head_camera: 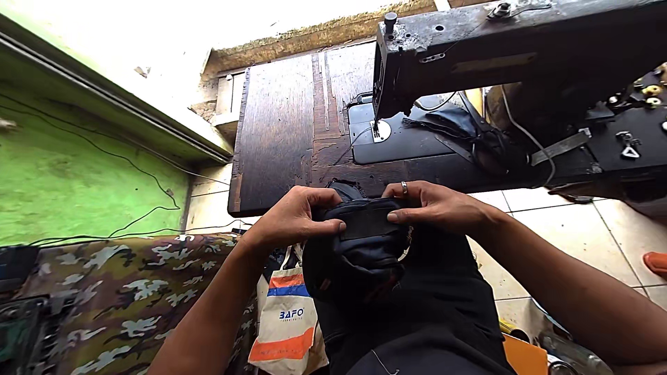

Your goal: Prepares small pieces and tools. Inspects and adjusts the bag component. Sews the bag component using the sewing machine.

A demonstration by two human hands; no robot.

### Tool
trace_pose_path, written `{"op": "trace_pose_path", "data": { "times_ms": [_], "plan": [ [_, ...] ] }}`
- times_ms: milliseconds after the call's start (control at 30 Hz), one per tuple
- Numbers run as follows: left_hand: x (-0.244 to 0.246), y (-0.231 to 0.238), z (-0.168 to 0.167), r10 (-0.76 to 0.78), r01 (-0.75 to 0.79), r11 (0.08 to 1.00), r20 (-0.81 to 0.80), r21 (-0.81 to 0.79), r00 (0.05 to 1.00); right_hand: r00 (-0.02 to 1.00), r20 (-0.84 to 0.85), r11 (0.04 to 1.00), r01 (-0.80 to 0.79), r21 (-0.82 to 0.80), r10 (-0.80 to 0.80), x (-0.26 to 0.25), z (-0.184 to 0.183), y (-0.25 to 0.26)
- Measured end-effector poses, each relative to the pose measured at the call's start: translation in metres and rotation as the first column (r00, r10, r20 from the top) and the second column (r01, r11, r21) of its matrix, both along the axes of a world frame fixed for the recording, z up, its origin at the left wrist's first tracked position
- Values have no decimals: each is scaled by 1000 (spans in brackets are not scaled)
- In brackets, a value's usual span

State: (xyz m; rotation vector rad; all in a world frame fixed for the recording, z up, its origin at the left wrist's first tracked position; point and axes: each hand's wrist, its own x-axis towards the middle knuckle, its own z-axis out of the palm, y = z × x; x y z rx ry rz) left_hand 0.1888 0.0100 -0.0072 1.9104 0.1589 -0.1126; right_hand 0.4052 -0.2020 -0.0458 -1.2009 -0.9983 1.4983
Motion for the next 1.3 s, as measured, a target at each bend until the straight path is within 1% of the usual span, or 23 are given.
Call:
{"op": "trace_pose_path", "data": {
  "times_ms": [100, 167, 233, 267, 333, 433, 600, 700, 867, 967, 1100, 1300],
  "plan": [
    [-2, -2, -1, -1, 1, 999, 14, 39, 1000, 996, 41, 996, 81, 34, -82, -4, -1, -3],
    [-3, -2, -1, -7, 5, 998, 27, 56, 1000, 990, 80, 984, 101, 147, -113, -7, -6, -5],
    [-5, -2, -1, -13, 12, 999, 26, 50, 1000, 983, 137, 958, 84, 275, -125, -9, -11, -8],
    [-6, -2, -1, -16, 15, 999, 26, 46, 1000, 977, 166, 944, 73, 322, -132, -10, -12, -9],
    [-6, -2, -1, -10, 9, 999, 19, 45, 1000, 966, 213, 931, 58, 360, -143, -11, -14, -10],
    [-6, -3, -1, -5, 5, 999, 7, 39, 1000, 951, 258, 921, 59, 384, -168, -12, -16, -12],
    [-4, -2, -1, -41, 41, 999, 11, 20, 999, 950, 277, 913, 20, 407, -145, -9, -20, -13],
    [-3, -3, -2, -46, 46, 999, 0, 21, 999, 954, 253, 917, 47, 396, -159, -9, -21, -13],
    [-1, -5, -2, -46, 44, 997, 19, 69, 999, 975, 154, 947, 107, 305, -159, -11, -19, -15],
    [0, -6, -1, -48, 46, 995, 32, 83, 998, 975, 137, 938, 123, 324, -175, -11, -20, -15],
    [1, -7, 0, -46, 41, 995, 47, 92, 998, 976, 149, 936, 101, 338, -159, -10, -20, -16],
    [1, -9, 0, -57, 53, 996, 46, 75, 997, 962, 175, 928, 138, 347, -209, -10, -21, -16]
  ]
}}
